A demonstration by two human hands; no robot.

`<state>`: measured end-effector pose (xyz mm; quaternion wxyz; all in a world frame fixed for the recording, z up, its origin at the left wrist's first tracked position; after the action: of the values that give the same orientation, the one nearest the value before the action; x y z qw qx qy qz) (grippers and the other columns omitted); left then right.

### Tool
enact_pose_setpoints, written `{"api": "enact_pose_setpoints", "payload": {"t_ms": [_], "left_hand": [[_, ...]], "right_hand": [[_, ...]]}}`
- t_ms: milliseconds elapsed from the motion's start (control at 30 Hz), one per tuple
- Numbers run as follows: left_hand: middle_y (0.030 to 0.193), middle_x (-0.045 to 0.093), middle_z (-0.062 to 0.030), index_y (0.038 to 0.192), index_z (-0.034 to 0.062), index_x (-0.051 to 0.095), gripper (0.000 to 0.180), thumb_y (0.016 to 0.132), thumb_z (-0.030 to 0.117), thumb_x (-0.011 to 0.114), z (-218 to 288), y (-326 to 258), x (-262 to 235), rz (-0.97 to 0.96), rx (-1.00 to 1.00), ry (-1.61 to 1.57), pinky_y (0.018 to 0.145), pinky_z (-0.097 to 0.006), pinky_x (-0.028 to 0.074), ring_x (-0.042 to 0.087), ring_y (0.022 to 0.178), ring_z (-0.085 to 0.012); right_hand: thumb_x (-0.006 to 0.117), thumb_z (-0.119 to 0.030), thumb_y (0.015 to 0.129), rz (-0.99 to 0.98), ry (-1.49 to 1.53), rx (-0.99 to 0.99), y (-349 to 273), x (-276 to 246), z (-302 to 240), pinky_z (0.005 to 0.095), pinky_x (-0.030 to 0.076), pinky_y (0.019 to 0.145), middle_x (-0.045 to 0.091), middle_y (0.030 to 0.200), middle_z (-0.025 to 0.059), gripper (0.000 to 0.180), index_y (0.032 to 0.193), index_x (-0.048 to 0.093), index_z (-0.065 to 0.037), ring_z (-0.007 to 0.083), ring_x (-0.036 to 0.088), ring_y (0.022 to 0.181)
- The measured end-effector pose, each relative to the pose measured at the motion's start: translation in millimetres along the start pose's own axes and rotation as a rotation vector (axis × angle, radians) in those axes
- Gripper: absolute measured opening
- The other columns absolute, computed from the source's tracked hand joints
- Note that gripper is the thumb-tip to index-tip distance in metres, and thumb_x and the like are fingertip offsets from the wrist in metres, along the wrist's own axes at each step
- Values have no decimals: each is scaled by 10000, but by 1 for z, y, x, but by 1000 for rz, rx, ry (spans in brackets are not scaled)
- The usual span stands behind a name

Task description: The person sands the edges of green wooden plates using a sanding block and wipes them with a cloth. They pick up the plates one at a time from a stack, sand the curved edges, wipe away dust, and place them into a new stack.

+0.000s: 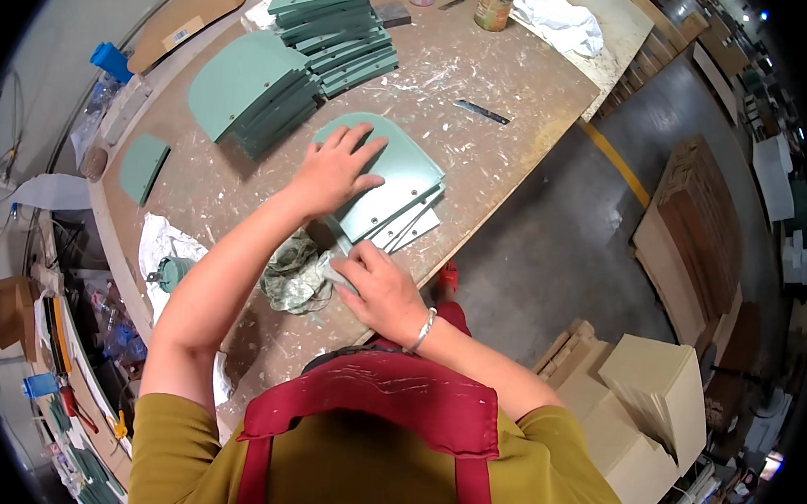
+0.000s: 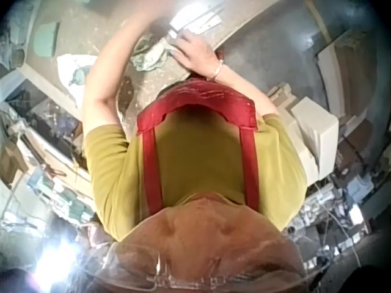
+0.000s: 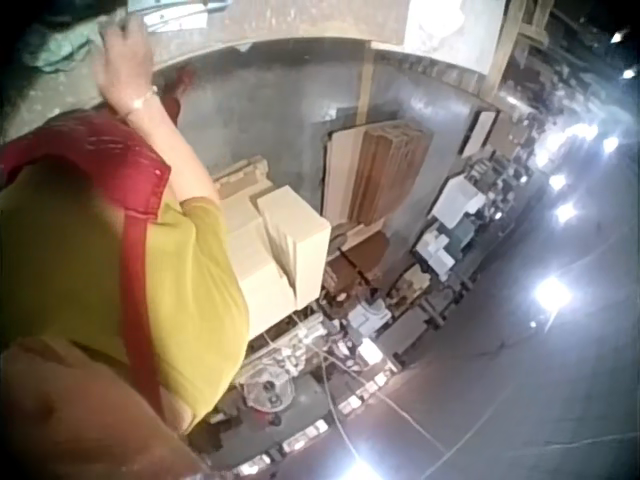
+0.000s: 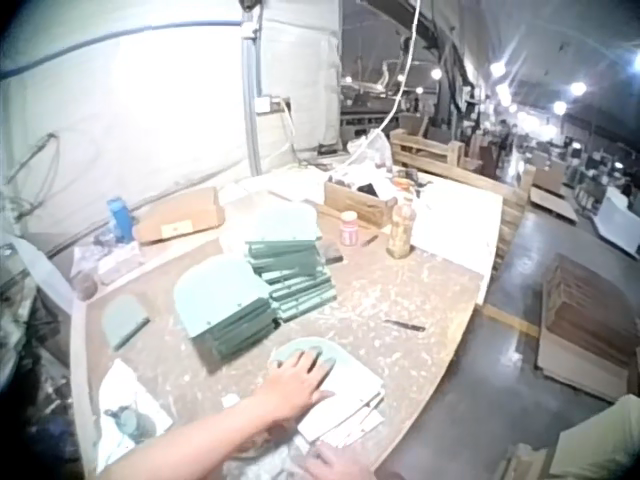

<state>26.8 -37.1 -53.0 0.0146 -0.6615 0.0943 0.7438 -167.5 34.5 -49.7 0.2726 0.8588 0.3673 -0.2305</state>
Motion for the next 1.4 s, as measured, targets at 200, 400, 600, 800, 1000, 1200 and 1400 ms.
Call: {"api": "enact_pose_setpoints", "payload": {"t_ms": [200, 400, 600, 800, 1000, 1200, 1400], "left_hand": [[1504, 399, -234, 1456, 53, 449, 645, 935, 392, 619, -4, -100, -29, 125, -454, -427, 1137, -559, 304, 366, 1383, -446], [1384, 537, -202, 1347, 72, 548, 563, 818, 167, 717, 31, -195, 22, 91, -434, -470, 1032, -511, 422, 514, 1249, -408], [1455, 489, -171, 1415, 94, 502, 707, 775, 201, 783, 66, -89, -19, 235, -194, -251, 1089, -477, 395, 465, 1327, -381], [1383, 534, -119, 1350, 100, 568, 591, 779, 82, 718, 69, -135, 35, 250, -112, -367, 1026, -454, 426, 481, 1291, -355], [1341, 560, -121, 1287, 72, 609, 449, 847, 122, 682, 34, -114, -8, 316, -633, -795, 1050, -443, 422, 522, 1234, -345], [1303, 556, -176, 1258, 31, 601, 369, 923, 181, 632, 8, -92, 12, 344, -437, -617, 1035, -424, 427, 530, 1204, -362], [1259, 585, -198, 1309, 9, 568, 463, 927, 257, 655, -43, -22, -11, 419, -416, -507, 1015, -431, 433, 557, 1181, -376]], "right_hand": [[674, -118, 938, 380, 540, 485, 1, -69, 56, 232, 472, 725, 623, 1042, -8, 252, 1171, 655, -24, 65, 560, 864], [647, -148, 957, 355, 921, 434, 69, -69, 54, 239, 480, 809, 652, 1077, 20, 286, 1216, 638, -28, 81, 582, 944], [605, -131, 977, 328, 1268, 509, 93, -45, 83, 287, 518, 854, 661, 1108, 40, 239, 1190, 630, -25, 125, 619, 1001], [610, -96, 974, 377, 1284, 473, 94, -44, 94, 305, 528, 898, 652, 1122, 78, 245, 1188, 602, 23, 144, 629, 1006], [622, -97, 968, 327, 1303, 470, 91, -44, 96, 310, 497, 949, 640, 1131, 84, 272, 1206, 596, 32, 149, 609, 1033], [647, -112, 950, 334, 1315, 466, 92, -47, 90, 289, 497, 907, 640, 1123, 73, 294, 1209, 607, 21, 131, 604, 1027], [684, -157, 917, -229, 766, 143, 88, -35, 71, 306, 466, 926, 594, 1090, 58, 300, 1181, 641, -23, 170, 578, 1010]]}}
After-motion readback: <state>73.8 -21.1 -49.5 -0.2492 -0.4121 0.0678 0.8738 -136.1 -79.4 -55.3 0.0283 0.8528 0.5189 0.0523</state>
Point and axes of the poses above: each hand's wrist, its own y-axis towards the middle knuckle, its own x-axis out of the palm, z = x × y, the point moved 1 cm from there along y, towards the middle knuckle
